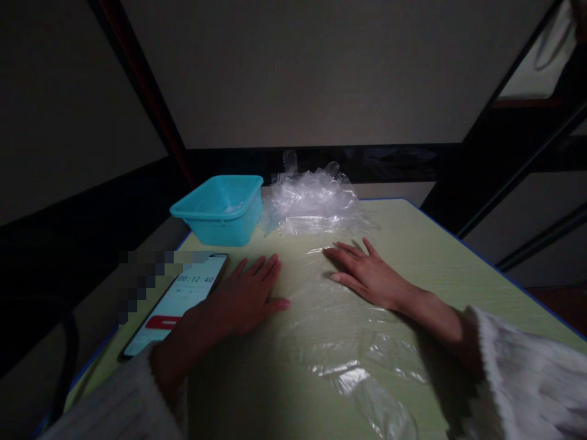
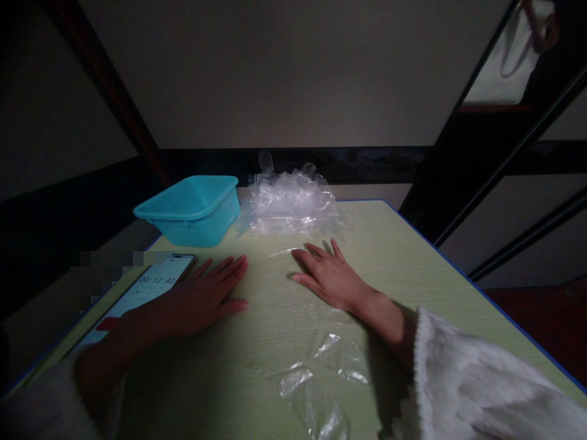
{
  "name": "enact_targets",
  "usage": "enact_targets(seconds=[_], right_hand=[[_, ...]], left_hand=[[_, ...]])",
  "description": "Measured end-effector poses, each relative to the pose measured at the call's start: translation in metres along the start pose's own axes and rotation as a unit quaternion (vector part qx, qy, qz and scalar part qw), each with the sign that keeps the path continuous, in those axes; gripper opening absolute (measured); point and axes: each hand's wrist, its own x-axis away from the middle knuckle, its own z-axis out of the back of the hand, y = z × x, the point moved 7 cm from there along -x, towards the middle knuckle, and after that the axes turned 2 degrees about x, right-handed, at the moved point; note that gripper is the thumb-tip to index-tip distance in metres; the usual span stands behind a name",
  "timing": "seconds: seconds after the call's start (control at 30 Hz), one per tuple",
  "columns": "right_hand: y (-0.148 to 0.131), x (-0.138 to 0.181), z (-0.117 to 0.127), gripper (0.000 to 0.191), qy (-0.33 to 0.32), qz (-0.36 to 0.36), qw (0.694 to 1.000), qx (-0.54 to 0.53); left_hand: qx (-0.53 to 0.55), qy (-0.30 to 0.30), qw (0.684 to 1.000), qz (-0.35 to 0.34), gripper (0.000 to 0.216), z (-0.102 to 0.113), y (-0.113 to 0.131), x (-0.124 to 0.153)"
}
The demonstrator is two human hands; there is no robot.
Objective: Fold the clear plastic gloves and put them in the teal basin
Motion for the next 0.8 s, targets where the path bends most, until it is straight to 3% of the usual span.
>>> enact_targets(seconds=[0.2,0.33,0.43,0.53,0.6,0.8], right_hand=[[0.010,0.002,0.005,0.050,0.025,-0.034,0.999,0.013],[0.008,0.003,0.017,0.035,0.057,-0.028,0.998,0.000],[0.002,0.003,0.022,0.027,0.073,-0.003,0.997,-0.019],[-0.001,0.004,0.021,0.026,0.064,0.021,0.998,-0.015],[0.000,0.004,0.018,0.027,0.051,0.023,0.998,-0.005],[0.006,0.003,0.013,0.035,0.032,0.004,0.999,0.013]], left_hand=[[-0.031,0.102,0.993,0.050,0.067,0.004,-0.010,-0.008],[0.026,0.141,0.988,-0.051,0.060,0.009,0.009,-0.009],[0.093,0.126,0.976,-0.154,0.055,0.012,0.034,-0.005],[0.113,0.064,0.967,-0.221,0.057,0.007,0.054,-0.002],[0.113,0.046,0.967,-0.223,0.060,0.004,0.059,-0.004],[0.102,0.072,0.975,-0.186,0.059,-0.003,0.059,-0.013]])
